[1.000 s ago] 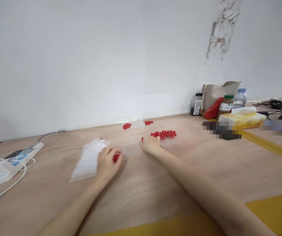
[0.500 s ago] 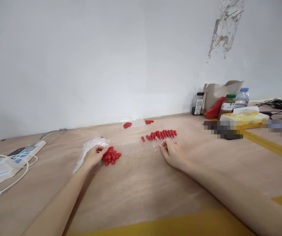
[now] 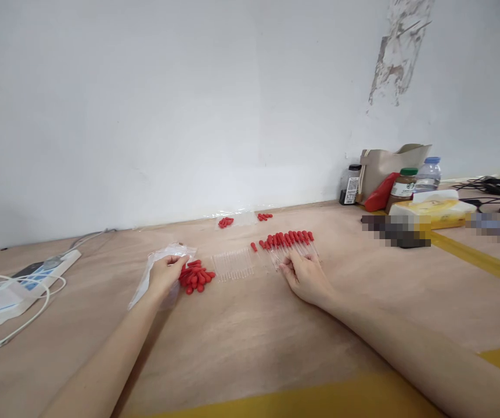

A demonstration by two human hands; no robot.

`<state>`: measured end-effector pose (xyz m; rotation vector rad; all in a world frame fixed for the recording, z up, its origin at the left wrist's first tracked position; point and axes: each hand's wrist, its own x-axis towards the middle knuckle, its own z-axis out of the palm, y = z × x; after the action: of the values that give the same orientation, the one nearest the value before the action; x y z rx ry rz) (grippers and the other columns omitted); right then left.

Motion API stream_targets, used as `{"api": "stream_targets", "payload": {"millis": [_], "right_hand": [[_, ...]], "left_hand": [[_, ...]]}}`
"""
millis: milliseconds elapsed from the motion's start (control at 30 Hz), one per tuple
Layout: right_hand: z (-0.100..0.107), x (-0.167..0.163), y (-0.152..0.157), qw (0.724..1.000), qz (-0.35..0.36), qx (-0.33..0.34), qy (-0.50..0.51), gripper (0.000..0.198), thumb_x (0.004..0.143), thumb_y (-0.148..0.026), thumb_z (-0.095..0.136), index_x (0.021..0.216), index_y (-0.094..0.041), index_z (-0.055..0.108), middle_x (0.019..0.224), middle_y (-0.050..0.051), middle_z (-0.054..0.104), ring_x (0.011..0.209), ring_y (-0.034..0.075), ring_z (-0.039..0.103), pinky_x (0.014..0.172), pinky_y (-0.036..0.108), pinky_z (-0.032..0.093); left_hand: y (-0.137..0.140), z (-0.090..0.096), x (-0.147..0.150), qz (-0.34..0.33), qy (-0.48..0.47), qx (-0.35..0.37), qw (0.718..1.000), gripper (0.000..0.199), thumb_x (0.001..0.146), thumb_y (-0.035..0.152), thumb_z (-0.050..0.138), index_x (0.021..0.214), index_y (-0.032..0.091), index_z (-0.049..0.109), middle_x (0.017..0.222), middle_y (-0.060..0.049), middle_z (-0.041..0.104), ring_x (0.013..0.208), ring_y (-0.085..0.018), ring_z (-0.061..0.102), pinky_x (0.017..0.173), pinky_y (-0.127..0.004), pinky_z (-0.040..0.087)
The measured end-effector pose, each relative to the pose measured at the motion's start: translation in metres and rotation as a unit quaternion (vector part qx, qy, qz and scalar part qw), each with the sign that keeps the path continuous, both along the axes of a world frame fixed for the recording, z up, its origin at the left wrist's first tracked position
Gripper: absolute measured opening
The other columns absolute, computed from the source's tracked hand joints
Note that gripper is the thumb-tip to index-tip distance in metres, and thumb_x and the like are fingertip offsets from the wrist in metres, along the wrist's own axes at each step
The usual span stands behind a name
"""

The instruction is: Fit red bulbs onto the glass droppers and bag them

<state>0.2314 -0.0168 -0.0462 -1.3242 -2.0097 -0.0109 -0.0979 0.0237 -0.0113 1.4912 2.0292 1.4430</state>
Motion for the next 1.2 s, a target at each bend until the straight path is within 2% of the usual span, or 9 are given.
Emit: {"api": "stream_targets", "payload": {"millis": [67, 167, 233, 333, 500, 667, 867, 1200], "right_hand": [[-0.001, 0.0, 0.001, 1.0, 0.003, 0.0, 0.004, 0.01, 0.084, -0.024, 0.039, 0.08, -0.018, 0.045, 0.072, 0.001, 0.065, 0.068, 0.015, 0.058, 0.075, 0.03, 0.027], [-0.003, 0.0, 0.002, 1.0, 0.023, 0.007, 0.016, 0.015, 0.085, -0.025, 0.039, 0.093, -0.017, 0.049, 0.074, 0.002, 0.065, 0.068, 0.015, 0.057, 0.07, 0.028, 0.03], [-0.004, 0.0, 0.002, 0.998, 0.052, 0.024, 0.014, 0.022, 0.086, -0.025, 0.038, 0.104, -0.017, 0.049, 0.078, 0.004, 0.065, 0.071, 0.015, 0.057, 0.069, 0.028, 0.031], [-0.001, -0.002, -0.003, 0.993, 0.105, 0.057, -0.001, 0.023, 0.088, -0.024, 0.037, 0.102, -0.019, 0.054, 0.086, 0.004, 0.065, 0.074, 0.014, 0.056, 0.074, 0.029, 0.03], [0.002, -0.008, -0.015, 0.984, 0.154, 0.088, -0.022, 0.021, 0.087, -0.023, 0.04, 0.093, -0.019, 0.059, 0.086, 0.004, 0.064, 0.077, 0.013, 0.055, 0.079, 0.031, 0.027], [-0.002, -0.012, -0.014, 0.978, 0.174, 0.108, -0.05, 0.02, 0.086, -0.021, 0.04, 0.094, -0.02, 0.059, 0.082, 0.003, 0.064, 0.076, 0.013, 0.054, 0.083, 0.033, 0.024], [-0.003, -0.014, -0.014, 0.975, 0.178, 0.12, -0.061, 0.02, 0.085, -0.02, 0.041, 0.091, -0.019, 0.06, 0.079, 0.003, 0.063, 0.075, 0.012, 0.054, 0.082, 0.034, 0.024], [-0.005, -0.015, -0.009, 0.97, 0.211, 0.112, -0.041, 0.021, 0.085, -0.021, 0.042, 0.093, -0.021, 0.062, 0.076, 0.003, 0.063, 0.071, 0.012, 0.053, 0.081, 0.035, 0.024]], "left_hand": [[-0.003, 0.004, 0.001, -0.014, 0.014, 0.007, 1.0, 0.026, 0.062, 0.039, 0.061, 0.051, 0.015, 0.055, 0.049, 0.0, 0.055, 0.049, -0.016, 0.051, 0.048, -0.025, 0.037], [-0.014, 0.009, 0.013, -0.034, 0.045, 0.049, 0.997, 0.024, 0.07, 0.04, 0.054, 0.068, 0.016, 0.058, 0.07, -0.002, 0.061, 0.067, -0.017, 0.057, 0.059, -0.025, 0.041], [-0.027, 0.007, 0.03, -0.086, 0.066, 0.074, 0.991, 0.024, 0.075, 0.041, 0.05, 0.08, 0.018, 0.056, 0.079, -0.001, 0.061, 0.073, -0.016, 0.058, 0.064, -0.024, 0.043], [-0.048, -0.005, 0.061, -0.239, 0.127, 0.066, 0.96, 0.021, 0.081, 0.037, 0.046, 0.086, 0.017, 0.053, 0.071, -0.001, 0.061, 0.062, -0.014, 0.058, 0.058, -0.024, 0.044], [-0.065, -0.028, 0.099, -0.358, 0.226, 0.108, 0.9, 0.016, 0.084, 0.029, 0.048, 0.091, 0.019, 0.058, 0.086, -0.003, 0.063, 0.077, -0.016, 0.058, 0.07, -0.028, 0.045], [-0.065, -0.032, 0.103, -0.38, 0.244, 0.134, 0.882, 0.016, 0.085, 0.024, 0.046, 0.095, 0.019, 0.059, 0.089, -0.003, 0.063, 0.081, -0.016, 0.058, 0.071, -0.027, 0.045], [-0.066, -0.03, 0.101, -0.354, 0.279, 0.158, 0.879, 0.015, 0.084, 0.026, 0.048, 0.091, 0.02, 0.06, 0.086, -0.003, 0.065, 0.081, -0.018, 0.057, 0.074, -0.032, 0.043], [-0.072, -0.027, 0.104, -0.384, 0.254, 0.177, 0.87, 0.013, 0.086, 0.023, 0.046, 0.089, 0.018, 0.058, 0.081, -0.003, 0.062, 0.077, -0.015, 0.056, 0.07, -0.027, 0.042]]}}
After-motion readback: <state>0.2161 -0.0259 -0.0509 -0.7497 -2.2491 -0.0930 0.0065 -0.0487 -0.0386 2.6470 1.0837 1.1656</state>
